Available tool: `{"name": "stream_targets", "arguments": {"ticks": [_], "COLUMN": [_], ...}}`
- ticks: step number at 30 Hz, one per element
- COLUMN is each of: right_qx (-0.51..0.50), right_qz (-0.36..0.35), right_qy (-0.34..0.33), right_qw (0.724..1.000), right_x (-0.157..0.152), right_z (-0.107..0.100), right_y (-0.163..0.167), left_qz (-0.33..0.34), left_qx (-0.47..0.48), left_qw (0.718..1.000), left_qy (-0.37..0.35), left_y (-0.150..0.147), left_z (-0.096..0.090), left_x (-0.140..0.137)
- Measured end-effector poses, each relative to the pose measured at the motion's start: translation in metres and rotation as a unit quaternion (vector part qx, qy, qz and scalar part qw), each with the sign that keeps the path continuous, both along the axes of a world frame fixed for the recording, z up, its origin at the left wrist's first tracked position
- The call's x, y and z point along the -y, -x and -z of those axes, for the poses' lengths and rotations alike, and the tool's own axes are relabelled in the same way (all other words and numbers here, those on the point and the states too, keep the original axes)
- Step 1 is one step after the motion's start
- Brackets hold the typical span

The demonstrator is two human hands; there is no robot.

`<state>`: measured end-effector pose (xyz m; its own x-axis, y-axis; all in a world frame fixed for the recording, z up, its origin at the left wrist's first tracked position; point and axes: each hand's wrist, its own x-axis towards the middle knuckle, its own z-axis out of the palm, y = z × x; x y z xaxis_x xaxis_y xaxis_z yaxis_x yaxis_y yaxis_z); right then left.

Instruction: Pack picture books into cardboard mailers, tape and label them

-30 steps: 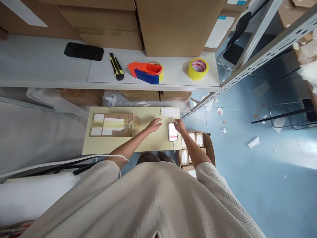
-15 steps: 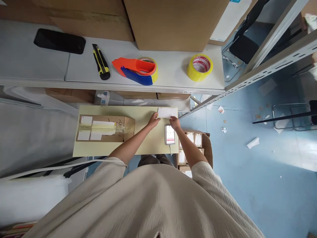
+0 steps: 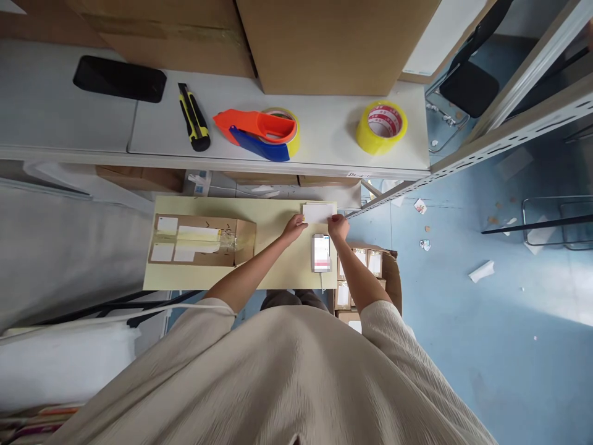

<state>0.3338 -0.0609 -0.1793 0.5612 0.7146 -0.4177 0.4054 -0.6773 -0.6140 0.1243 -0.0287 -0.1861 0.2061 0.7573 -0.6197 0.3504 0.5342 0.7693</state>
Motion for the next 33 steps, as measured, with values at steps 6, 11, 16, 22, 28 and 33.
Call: {"name": "stream_targets", "arguments": {"ticks": [6, 11, 16, 22, 28, 33], "right_qx": [0.047, 0.010, -0.087, -0.133, 0.097, 0.202], "right_qz": [-0.013, -0.052, -0.151, -0.270, -0.394, -0.492], "right_qy": [-0.017, -0.080, -0.168, -0.164, 0.029, 0.128], "right_qw": [0.999, 0.995, 0.970, 0.939, 0.914, 0.837], "right_x": [0.008, 0.015, 0.025, 0.017, -0.020, -0.034], "right_z": [-0.010, -0.026, -0.037, -0.030, -0.015, -0.008], "right_y": [0.004, 0.014, 0.047, 0.069, 0.057, 0.061], "left_qz": [-0.002, -0.030, -0.073, -0.094, -0.096, -0.106], "left_qx": [0.010, 0.003, 0.074, -0.109, -0.211, -0.236], "left_qw": [1.000, 0.999, 0.993, 0.982, 0.965, 0.960], "left_qy": [0.009, -0.028, -0.058, -0.122, -0.120, -0.106], "left_y": [0.005, 0.004, 0.002, 0.031, 0.055, 0.053], "left_z": [-0.009, -0.020, -0.038, -0.050, -0.044, -0.034], "left_x": [0.002, 0.001, -0.001, -0.012, -0.019, -0.023]}}
